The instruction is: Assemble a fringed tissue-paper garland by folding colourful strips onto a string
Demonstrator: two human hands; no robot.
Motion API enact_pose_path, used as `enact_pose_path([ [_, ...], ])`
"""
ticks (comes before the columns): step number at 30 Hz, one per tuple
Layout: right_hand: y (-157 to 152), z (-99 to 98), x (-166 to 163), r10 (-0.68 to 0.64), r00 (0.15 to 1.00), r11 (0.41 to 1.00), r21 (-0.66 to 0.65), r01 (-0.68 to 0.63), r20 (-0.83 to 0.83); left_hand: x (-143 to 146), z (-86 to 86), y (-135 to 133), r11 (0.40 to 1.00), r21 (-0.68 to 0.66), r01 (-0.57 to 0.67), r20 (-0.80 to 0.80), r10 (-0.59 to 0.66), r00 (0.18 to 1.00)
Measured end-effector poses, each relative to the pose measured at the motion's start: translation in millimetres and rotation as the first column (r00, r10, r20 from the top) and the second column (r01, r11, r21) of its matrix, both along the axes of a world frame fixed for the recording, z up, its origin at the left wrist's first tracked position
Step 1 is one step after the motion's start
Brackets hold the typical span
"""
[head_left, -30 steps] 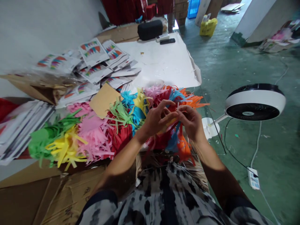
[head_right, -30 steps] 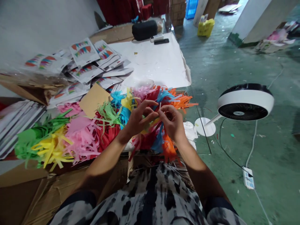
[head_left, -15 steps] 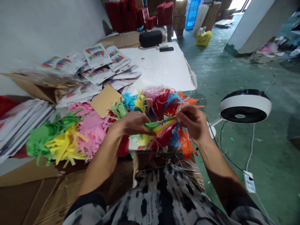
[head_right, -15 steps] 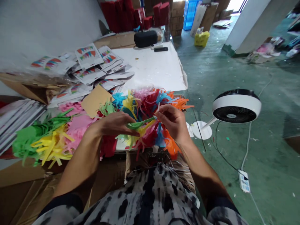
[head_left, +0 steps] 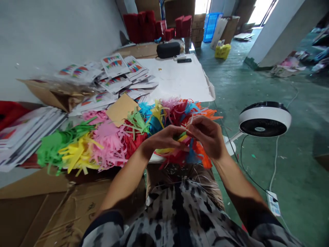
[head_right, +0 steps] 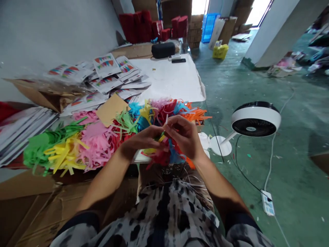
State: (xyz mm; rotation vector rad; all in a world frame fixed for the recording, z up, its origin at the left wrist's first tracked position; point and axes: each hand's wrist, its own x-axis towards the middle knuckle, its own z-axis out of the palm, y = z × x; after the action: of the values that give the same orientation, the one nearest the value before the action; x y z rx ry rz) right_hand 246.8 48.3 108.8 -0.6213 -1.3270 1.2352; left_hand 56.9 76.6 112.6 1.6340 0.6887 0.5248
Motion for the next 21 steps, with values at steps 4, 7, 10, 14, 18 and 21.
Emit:
enact_pose_path([
  [4,5,-11.7,5,-0.07,0.997,0.998,-0.007,0.07,0.032,2,-18.4,-6,0.988,-0.129,-0.08,0.042,0.086,0.995],
  [7,9,-18.7,6,-0.114,0.992,0.993,-0.018,0.115,0.052,0,-14.4,-11,0.978,-0.16,-0.131,0.061,0.143,0.988],
  [10,10,-20.9,5,-0.111,0.993,0.993,-0.032,0.112,0.033,3,-11.1,-14,0.973,-0.166,-0.158,0.078,0.173,0.982],
  [14,10,-20.9,2,-0.112,0.993,0.993,-0.043,0.113,0.024,10,-18.2,-16,0.975,-0.133,-0.176,0.064,0.185,0.981],
  [18,10,-21.2,1,-0.107,0.994,0.993,-0.051,0.107,0.01,12,-25.2,-17,0.975,-0.074,-0.208,0.041,0.211,0.977],
  [21,11,-22.6,3,-0.129,0.991,0.989,-0.075,0.13,0.029,9,-24.3,-18,0.976,-0.089,-0.197,0.06,0.203,0.977],
])
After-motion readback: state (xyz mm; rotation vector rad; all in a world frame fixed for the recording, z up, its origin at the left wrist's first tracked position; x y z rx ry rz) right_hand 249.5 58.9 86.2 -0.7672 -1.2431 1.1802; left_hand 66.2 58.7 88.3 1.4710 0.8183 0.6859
